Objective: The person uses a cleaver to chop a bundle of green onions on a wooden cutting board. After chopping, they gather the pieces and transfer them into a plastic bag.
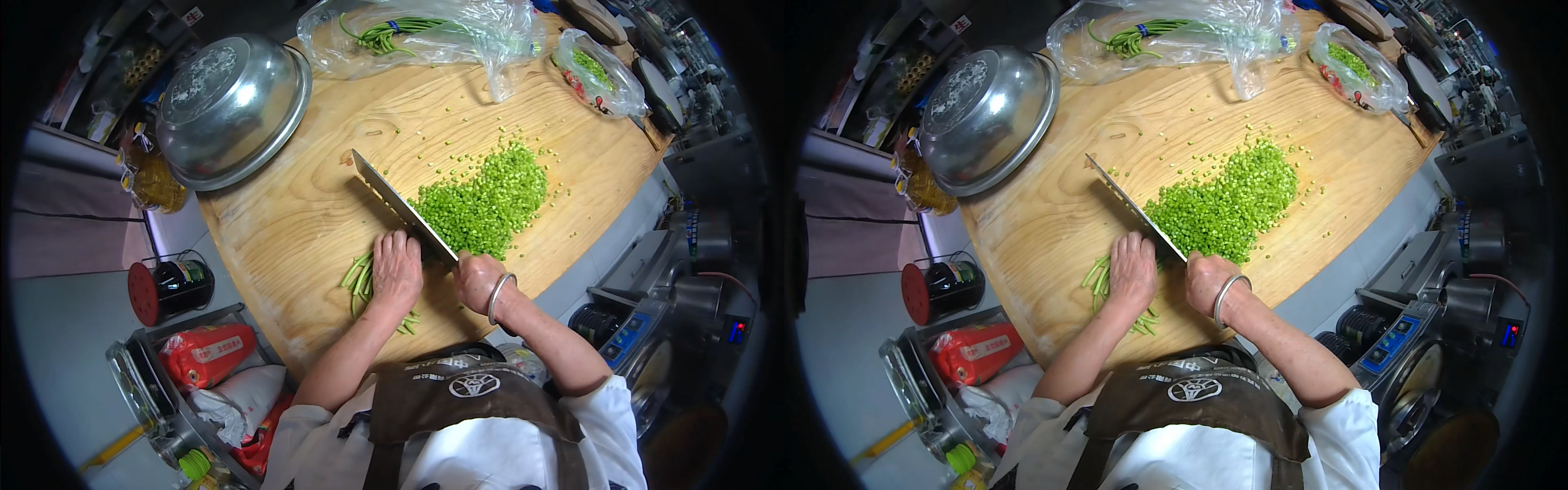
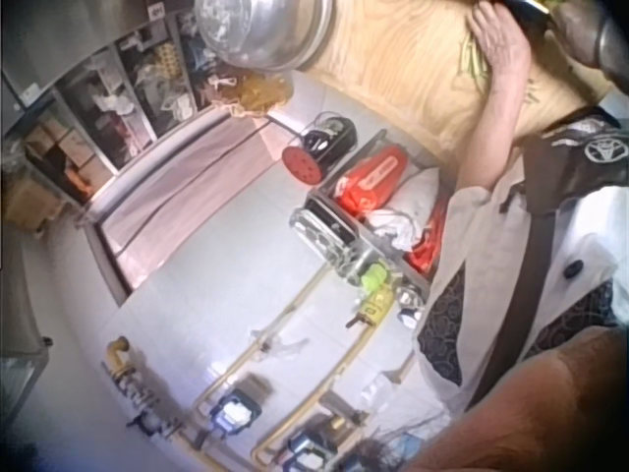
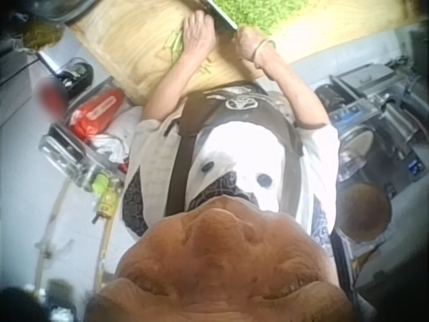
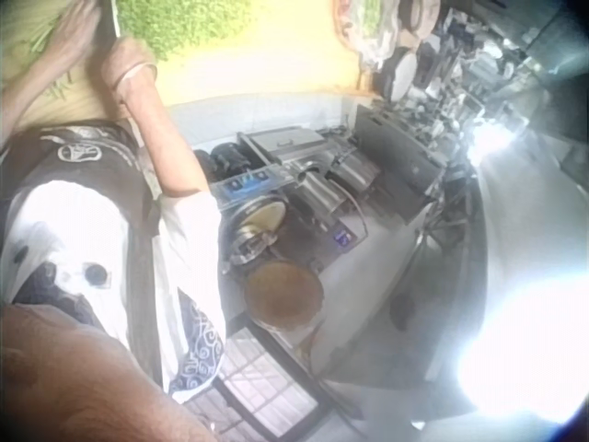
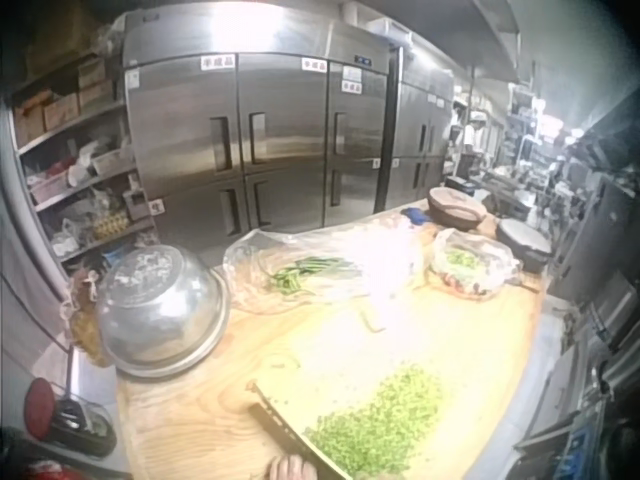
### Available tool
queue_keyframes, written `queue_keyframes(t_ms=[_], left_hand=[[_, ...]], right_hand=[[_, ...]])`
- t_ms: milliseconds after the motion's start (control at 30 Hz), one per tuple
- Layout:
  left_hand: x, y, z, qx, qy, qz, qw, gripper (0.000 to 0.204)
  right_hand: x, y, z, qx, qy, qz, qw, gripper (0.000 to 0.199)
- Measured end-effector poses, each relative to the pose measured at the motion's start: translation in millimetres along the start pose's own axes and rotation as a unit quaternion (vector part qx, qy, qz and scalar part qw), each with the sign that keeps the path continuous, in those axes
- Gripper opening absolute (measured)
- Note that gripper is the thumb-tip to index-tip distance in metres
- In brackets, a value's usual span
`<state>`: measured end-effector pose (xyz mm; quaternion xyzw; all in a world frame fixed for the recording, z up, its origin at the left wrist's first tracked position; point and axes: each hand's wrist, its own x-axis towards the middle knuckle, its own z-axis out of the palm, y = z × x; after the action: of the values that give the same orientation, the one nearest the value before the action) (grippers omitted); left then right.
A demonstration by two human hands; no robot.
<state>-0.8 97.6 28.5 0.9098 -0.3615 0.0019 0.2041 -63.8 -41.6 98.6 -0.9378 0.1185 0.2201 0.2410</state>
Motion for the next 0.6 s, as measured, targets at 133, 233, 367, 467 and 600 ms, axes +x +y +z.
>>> queue_keyframes(t_ms=[133,233,367,467,600], left_hand=[[-7.1,-6.1,9.9,-0.044,0.053,-0.004,0.998,0.021],[-8.2,-3.6,11.7,-0.057,0.048,-0.017,0.997,0.026],[-7.8,-6.0,15.8,-0.054,0.052,-0.018,0.997,0.03],[-7.9,-6.0,16.0,-0.066,0.049,-0.021,0.996,0.028],[-8.2,-5.8,12.0,-0.053,-0.02,-0.037,0.998,0.024]], right_hand=[[-13.1,1.3,-5.4,0.061,0.054,-0.058,0.995,0.011],[-31.5,3.0,-10.5,0.039,0.109,-0.077,0.99,0.014],[-45.3,2.8,-15.8,0.014,0.063,-0.068,0.996,0.014],[-46.6,-1.0,-17.7,0.006,0.047,-0.053,0.997,0.014],[-29.5,0.6,-9.4,-0.003,0.004,-0.039,0.999,0.013]])
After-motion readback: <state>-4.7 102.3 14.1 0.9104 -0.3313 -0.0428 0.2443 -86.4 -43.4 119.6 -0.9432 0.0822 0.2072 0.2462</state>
